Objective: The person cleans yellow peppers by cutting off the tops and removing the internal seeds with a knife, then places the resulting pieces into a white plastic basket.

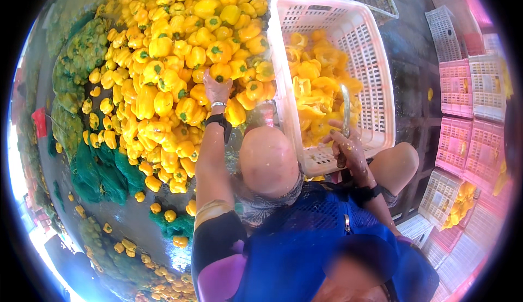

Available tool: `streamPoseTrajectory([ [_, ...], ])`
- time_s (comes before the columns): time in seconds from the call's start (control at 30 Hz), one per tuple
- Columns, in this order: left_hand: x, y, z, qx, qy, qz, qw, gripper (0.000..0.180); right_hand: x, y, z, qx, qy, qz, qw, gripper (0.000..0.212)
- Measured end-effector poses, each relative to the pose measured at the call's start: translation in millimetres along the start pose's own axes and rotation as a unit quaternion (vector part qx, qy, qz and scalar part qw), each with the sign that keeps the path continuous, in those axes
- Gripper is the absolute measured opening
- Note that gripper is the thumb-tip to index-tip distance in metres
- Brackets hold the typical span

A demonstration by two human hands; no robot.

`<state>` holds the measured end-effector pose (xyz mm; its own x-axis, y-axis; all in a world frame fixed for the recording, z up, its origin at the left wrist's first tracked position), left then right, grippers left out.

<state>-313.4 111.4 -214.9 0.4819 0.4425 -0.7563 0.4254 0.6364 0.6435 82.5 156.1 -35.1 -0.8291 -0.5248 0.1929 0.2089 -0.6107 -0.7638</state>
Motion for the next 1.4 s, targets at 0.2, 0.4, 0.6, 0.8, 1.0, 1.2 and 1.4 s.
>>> streamPoseTrajectory([
  [0.2,1.7,31.2,-9.4,0.027,0.019,0.021,0.999,0.078,8.2,-12.0,10.7,0.021,0.000,0.042,0.999,0.038],
  [0.4,-19.6,44.4,-16.8,-0.060,-0.075,0.412,0.906,0.068,26.8,-24.8,20.0,0.001,-0.034,0.133,0.990,0.040],
  [0.6,-98.9,149.7,66.3,0.075,-0.258,0.478,0.836,0.058,52.7,-60.2,23.6,-0.154,-0.030,0.287,0.945,0.041],
  [0.8,-147.7,220.6,147.8,0.179,-0.363,0.470,0.784,0.062,80.2,-78.0,39.1,-0.305,-0.087,0.252,0.914,0.048],
  [1.0,-163.7,249.1,195.6,0.212,-0.329,0.431,0.813,0.066,72.2,-66.5,68.2,-0.378,-0.056,0.295,0.876,0.052],
  [1.2,-166.8,264.7,224.8,0.250,-0.180,0.267,0.913,0.055,63.3,-57.3,100.6,-0.410,-0.005,0.346,0.844,0.050],
  [1.4,-173.9,275.2,247.9,0.255,-0.092,0.095,0.958,0.065,51.0,-47.6,110.9,-0.370,0.003,0.409,0.834,0.051],
])
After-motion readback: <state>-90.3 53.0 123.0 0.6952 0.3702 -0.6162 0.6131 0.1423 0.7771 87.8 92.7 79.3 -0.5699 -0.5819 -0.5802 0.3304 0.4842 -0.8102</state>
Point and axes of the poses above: each hand's wrist, its own z-axis away from the middle knuckle, its own x-axis out of the palm, y = z × x, the point moved 2 cm from there along -z, towards the middle knuckle, and after that the axes turned 10 degrees about -y, right-handed, at the moved point
